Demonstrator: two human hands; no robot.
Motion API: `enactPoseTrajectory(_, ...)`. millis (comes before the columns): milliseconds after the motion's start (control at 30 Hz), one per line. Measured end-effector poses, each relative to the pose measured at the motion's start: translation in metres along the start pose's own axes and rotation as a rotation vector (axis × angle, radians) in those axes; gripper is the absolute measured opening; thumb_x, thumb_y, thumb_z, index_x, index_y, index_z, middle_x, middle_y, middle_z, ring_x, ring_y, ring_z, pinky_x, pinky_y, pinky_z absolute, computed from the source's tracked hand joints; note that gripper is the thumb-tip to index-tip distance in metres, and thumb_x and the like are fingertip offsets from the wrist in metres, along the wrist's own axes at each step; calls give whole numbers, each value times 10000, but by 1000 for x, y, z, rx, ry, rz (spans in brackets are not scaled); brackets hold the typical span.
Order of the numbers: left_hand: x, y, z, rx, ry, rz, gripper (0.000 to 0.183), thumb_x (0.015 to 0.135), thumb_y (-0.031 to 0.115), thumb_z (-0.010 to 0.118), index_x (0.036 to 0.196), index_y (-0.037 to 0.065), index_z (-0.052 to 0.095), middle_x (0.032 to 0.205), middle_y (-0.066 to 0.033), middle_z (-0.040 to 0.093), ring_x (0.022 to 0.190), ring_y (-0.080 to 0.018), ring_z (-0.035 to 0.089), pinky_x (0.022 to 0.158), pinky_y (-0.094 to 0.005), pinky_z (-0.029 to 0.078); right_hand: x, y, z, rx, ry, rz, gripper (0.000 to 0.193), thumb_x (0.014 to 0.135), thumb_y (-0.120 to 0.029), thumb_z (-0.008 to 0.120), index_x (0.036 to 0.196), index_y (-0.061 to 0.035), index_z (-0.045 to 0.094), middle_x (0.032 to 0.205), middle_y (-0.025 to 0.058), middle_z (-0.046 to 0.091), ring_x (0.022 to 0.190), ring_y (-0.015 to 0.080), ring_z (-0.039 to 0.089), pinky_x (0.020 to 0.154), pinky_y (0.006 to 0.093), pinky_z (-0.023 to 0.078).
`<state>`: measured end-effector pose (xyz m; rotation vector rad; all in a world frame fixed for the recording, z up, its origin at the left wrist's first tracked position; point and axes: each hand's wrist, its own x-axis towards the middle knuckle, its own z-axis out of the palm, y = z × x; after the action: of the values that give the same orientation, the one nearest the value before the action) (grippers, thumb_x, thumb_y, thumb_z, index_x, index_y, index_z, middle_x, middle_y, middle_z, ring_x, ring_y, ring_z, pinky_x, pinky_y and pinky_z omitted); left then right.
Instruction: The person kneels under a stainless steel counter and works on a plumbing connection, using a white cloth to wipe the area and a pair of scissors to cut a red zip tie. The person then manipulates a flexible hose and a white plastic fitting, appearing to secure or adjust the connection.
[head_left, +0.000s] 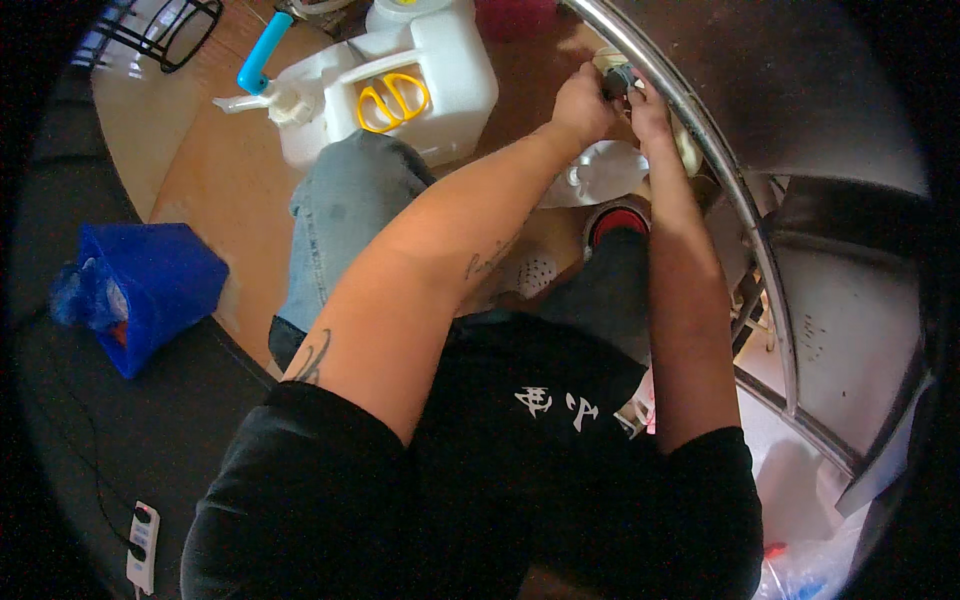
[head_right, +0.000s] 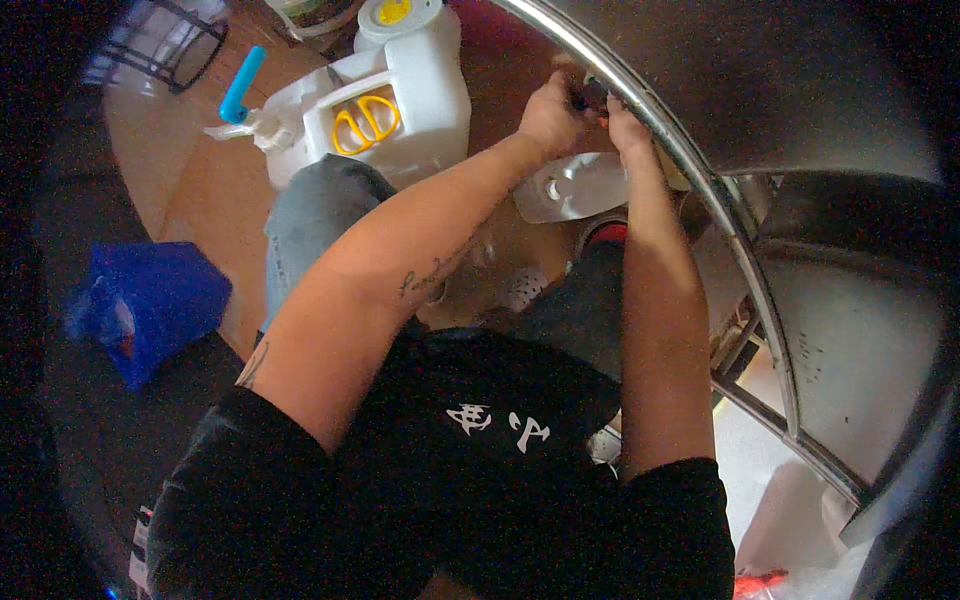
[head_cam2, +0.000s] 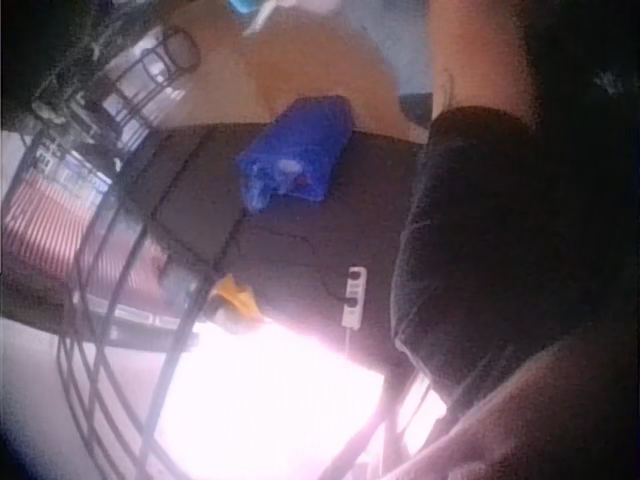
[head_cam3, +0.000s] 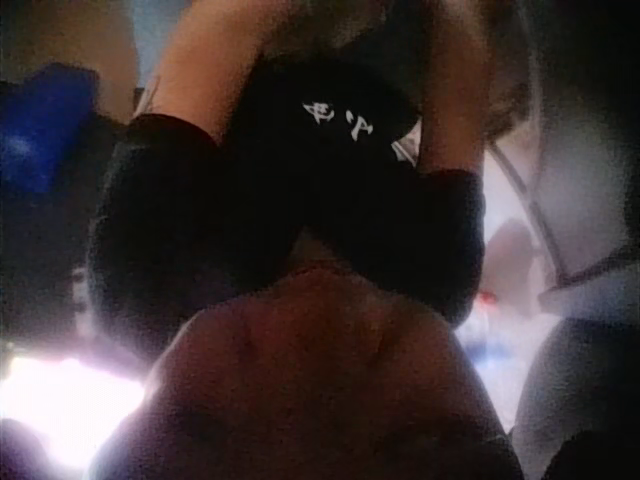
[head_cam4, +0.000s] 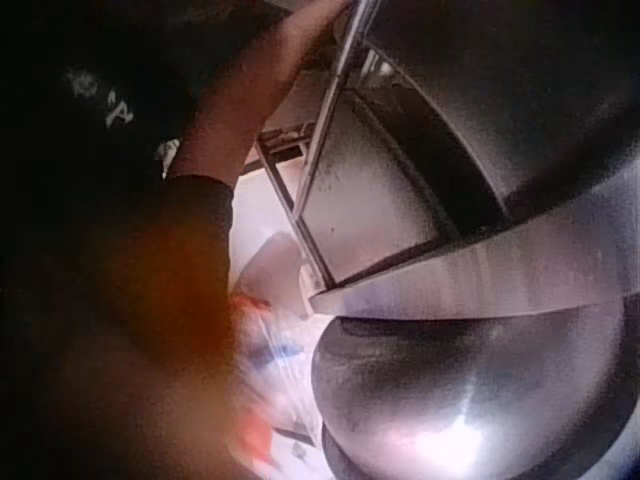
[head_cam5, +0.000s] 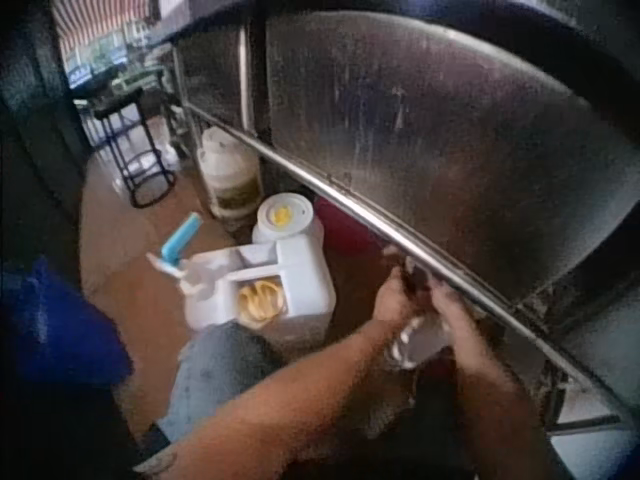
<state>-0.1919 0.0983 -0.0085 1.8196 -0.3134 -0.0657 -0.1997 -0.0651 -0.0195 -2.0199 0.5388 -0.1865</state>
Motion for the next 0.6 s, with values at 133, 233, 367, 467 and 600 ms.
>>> enactPoseTrajectory(133, 7, 12, -8, 129, -80, 18, 527, 767, 297, 787, 1110, -11, 530, 1056, -258, 678, 1011, -419, 655, 887, -480, 524, 8, 11, 9, 180, 45, 99, 425, 1019, -148, 519, 1443, -167, 529, 1435, 32, 503, 1259, 182, 459, 1091, 355, 334)
enactPoseTrajectory(233, 16, 6, -20, 163, -181, -8, 569, 782, 354, 773, 1142, -15, 532, 1071, -257, 680, 1025, -417, 656, 896, -471, 528, 10, 24, 5, 337, -122, 21, 415, 1033, -156, 496, 1446, -164, 530, 1533, 10, 423, 1366, 193, 371, 1166, 384, 239)
enactPoseTrajectory(367, 22, -10, -31, 128, -328, 1, 635, 800, 399, 751, 1218, -22, 524, 1102, -255, 678, 1046, -409, 657, 911, -454, 531, 27, 46, 17, 338, -95, 93, 400, 1064, -120, 417, 1455, -132, 499, 1471, 53, 464, 1326, 180, 427, 1116, 311, 319)
enactPoseTrajectory(467, 27, -8, -23, 258, -398, -71, 537, 824, 366, 745, 1197, 7, 606, 1158, -226, 679, 1062, -377, 667, 926, -432, 529, 15, 41, 1, 331, -263, 31, 393, 1071, -112, 406, 1454, -118, 490, 1420, 56, 503, 1278, 167, 467, 1090, 288, 346)
enactPoseTrajectory(600, 30, -12, -12, 279, -440, -21, 532, 824, 401, 723, 1147, -12, 635, 1175, -247, 651, 1064, -384, 658, 927, -438, 526, -1, 25, 9, 110, -137, -151, 358, 1052, -108, 463, 1400, -86, 540, 1385, 71, 561, 1266, 178, 496, 1080, 297, 365)
